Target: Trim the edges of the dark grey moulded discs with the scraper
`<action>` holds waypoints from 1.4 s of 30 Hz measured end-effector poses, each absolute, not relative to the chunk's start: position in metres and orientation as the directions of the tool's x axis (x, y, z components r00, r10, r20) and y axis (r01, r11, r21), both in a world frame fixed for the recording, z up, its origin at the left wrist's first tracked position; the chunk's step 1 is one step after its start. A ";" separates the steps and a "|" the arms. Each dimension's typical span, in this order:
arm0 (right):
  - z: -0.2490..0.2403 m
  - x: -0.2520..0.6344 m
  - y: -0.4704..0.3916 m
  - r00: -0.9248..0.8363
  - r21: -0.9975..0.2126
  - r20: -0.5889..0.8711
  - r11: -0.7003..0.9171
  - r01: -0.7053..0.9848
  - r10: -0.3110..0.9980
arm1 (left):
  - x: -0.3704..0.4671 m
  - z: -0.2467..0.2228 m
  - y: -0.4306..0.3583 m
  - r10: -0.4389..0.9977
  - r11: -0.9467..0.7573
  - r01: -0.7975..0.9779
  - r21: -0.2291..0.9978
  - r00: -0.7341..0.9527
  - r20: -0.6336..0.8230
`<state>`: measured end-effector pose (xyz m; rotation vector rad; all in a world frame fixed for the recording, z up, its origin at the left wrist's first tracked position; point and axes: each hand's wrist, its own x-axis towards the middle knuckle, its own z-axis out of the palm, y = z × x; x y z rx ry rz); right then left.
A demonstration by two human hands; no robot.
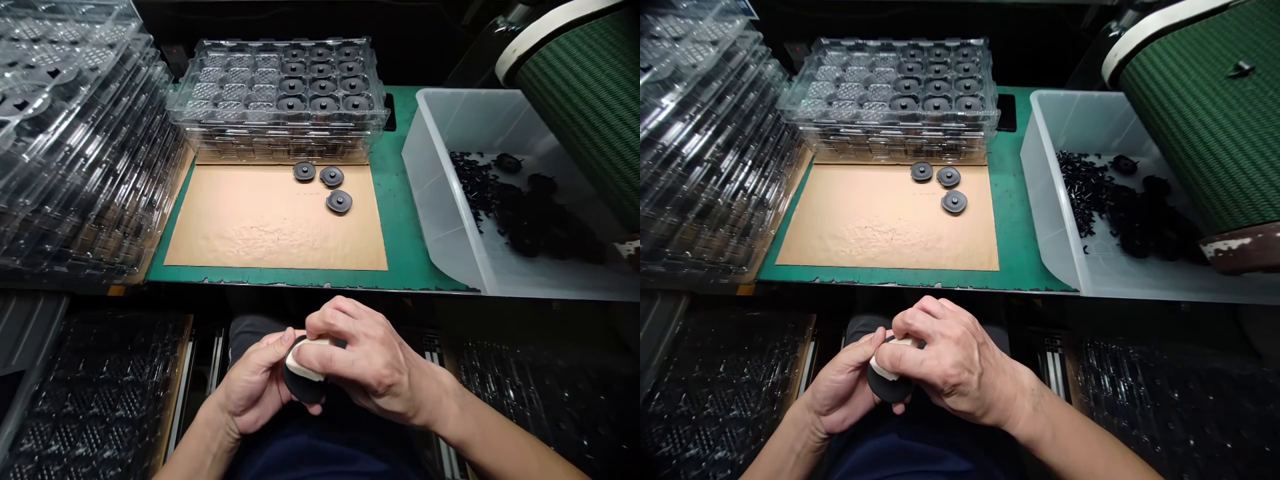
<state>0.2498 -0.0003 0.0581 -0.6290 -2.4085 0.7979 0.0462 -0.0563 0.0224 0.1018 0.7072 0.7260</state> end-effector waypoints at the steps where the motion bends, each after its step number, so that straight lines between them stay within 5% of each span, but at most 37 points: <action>1: 0.057 0.250 -0.002 -0.736 -0.642 0.335 0.714 0.280 0.589 | 0.046 0.023 -0.056 0.657 0.736 -0.594 0.325 0.507 -0.559; 5: 0.051 0.245 -0.013 -0.446 -0.774 0.144 0.381 0.505 0.883 | 0.048 0.025 -0.050 0.809 0.501 -0.699 0.511 0.167 -0.564; 9: 0.057 0.234 -0.022 -0.347 -0.904 -0.148 0.015 0.426 0.926 | 0.056 0.023 -0.050 0.889 0.368 -0.599 0.711 0.002 -0.459; 12: 0.064 0.228 -0.022 -0.349 -0.944 -0.083 0.039 0.328 0.934 | 0.059 0.025 -0.052 0.911 0.311 -0.564 0.765 -0.051 -0.408; 16: 0.064 0.232 -0.017 -0.349 -0.886 -0.033 0.134 0.443 0.937 | 0.054 0.034 -0.052 0.912 0.277 -0.591 0.757 -0.086 -0.401; 23: 0.064 0.239 -0.012 -0.440 -0.702 0.181 0.429 0.569 0.880 | 0.040 0.030 -0.060 0.858 0.466 -0.629 0.622 0.148 -0.492; 29: 0.066 0.237 -0.008 -0.601 -0.728 0.244 0.553 0.406 0.761 | 0.042 0.029 -0.068 0.809 0.564 -0.619 0.547 0.283 -0.514; 33: 0.056 0.242 -0.007 -0.394 -0.872 0.274 0.399 0.283 0.877 | 0.051 0.036 -0.062 0.807 0.575 -0.634 0.517 0.336 -0.485; 36: 0.042 0.252 -0.008 -0.226 -0.985 0.015 0.053 0.165 0.974 | 0.055 0.039 -0.053 0.780 0.588 -0.581 0.563 0.223 -0.585; 39: 0.028 0.255 -0.014 -0.292 -0.960 -0.273 -0.241 0.140 0.917 | 0.056 0.037 -0.047 0.768 0.586 -0.483 0.650 0.077 -0.635; 42: 0.020 0.249 -0.019 -0.351 -0.946 -0.292 -0.213 0.246 0.890 | 0.059 0.032 -0.048 0.803 0.566 -0.424 0.707 0.090 -0.589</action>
